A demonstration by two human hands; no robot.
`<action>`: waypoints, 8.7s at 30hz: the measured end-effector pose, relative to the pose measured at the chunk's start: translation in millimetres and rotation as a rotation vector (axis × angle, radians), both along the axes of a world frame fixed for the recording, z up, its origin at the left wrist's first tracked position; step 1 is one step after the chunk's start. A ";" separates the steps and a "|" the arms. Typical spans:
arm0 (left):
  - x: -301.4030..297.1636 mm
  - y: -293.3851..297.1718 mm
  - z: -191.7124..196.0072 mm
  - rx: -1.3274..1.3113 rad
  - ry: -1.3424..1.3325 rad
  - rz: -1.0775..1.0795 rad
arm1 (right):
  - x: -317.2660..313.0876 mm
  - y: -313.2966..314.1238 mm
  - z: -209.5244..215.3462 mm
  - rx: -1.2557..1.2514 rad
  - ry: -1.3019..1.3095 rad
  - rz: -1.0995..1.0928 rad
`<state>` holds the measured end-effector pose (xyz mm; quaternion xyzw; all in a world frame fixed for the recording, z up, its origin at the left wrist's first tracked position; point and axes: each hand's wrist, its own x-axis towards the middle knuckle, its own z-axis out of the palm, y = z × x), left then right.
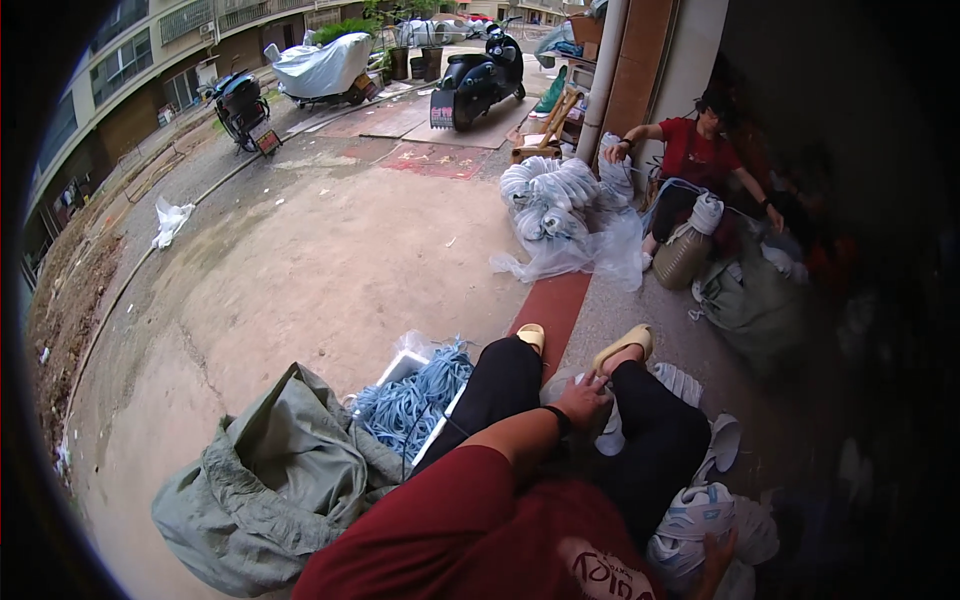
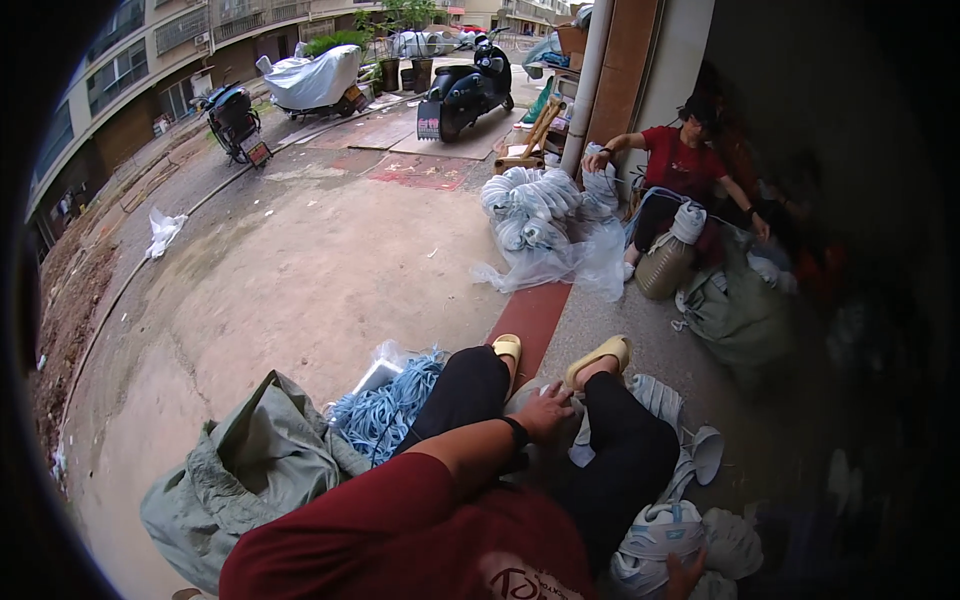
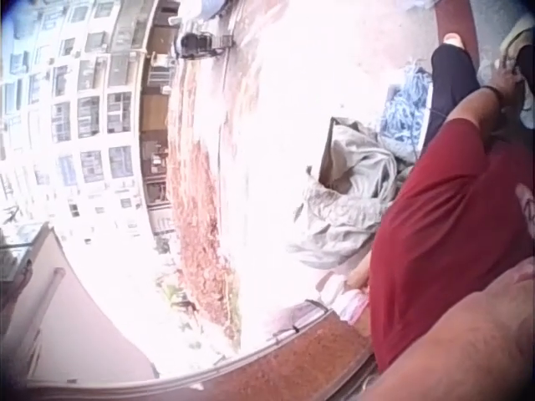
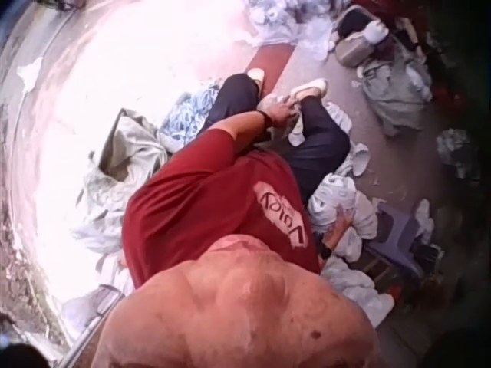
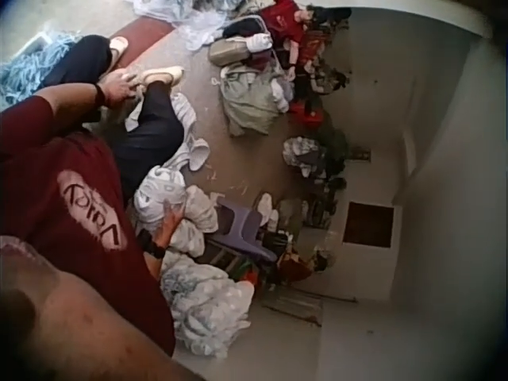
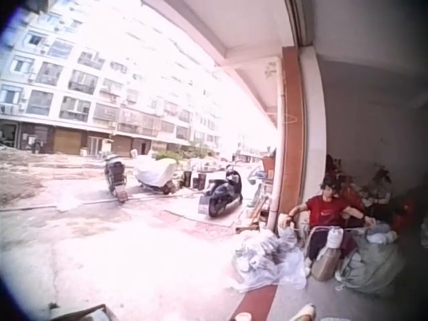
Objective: Manually lacing and organizing shoe upper components in a manufacturing setting.
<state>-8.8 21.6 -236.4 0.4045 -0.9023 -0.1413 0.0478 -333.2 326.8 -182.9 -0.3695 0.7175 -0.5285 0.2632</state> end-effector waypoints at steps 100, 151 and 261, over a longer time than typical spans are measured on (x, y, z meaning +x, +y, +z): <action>25.0 79.1 62.1 1.192 0.963 -0.202 | 160.1 -91.8 53.2 -0.268 -0.845 0.473; 71.1 46.4 87.5 -0.226 0.642 -0.446 | 200.4 -255.0 -23.1 -0.041 0.120 0.653; 87.3 16.9 101.1 0.841 0.910 0.093 | 196.9 -258.2 50.6 0.063 -0.102 0.991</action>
